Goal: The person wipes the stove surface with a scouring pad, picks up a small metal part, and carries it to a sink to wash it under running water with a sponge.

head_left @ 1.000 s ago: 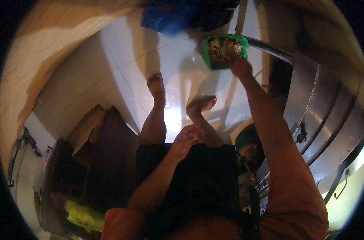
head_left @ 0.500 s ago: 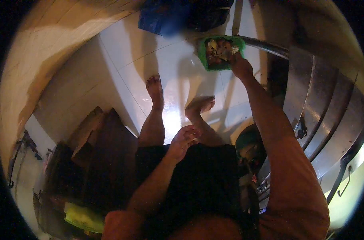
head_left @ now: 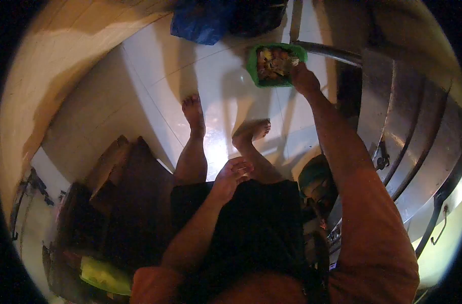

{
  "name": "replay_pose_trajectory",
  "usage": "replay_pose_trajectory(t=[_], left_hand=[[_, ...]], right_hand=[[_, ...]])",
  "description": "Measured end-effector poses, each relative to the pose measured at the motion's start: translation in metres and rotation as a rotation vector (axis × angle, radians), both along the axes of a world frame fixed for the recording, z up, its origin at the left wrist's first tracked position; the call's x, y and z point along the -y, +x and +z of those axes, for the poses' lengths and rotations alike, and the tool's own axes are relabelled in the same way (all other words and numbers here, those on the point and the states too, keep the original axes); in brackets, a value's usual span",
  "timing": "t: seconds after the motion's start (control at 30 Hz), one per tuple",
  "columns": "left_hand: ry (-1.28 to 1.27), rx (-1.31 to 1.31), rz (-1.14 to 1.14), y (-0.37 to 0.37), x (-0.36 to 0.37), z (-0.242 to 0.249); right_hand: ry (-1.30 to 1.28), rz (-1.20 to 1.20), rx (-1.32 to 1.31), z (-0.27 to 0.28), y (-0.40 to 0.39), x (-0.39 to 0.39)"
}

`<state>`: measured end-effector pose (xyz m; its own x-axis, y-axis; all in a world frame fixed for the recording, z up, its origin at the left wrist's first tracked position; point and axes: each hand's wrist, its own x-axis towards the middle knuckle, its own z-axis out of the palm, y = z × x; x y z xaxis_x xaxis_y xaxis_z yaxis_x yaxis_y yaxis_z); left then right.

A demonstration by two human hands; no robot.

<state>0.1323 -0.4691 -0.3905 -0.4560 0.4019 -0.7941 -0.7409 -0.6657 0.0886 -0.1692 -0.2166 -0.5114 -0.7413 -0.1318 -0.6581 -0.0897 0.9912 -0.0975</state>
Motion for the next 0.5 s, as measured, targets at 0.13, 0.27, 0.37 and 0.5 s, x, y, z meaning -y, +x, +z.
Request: replay_pose_trajectory(t=[0.13, 0.27, 0.37, 0.5], left_hand=[[0.025, -0.016, 0.034, 0.004, 0.000, -0.003], [0.041, -0.001, 0.056, 0.007, -0.001, -0.002], [-0.017, -0.010, 0.009, 0.002, -0.001, 0.001], [-0.007, -0.008, 0.039, 0.000, 0.000, 0.001]], right_hand=[[0.046, -0.076, 0.067, 0.019, -0.002, 0.012], [-0.065, -0.203, -0.073, 0.029, -0.008, 0.019], [-0.014, -0.047, -0.056, 0.072, -0.027, 0.045], [-0.009, -0.193, -0.021, 0.070, -0.034, 0.045]])
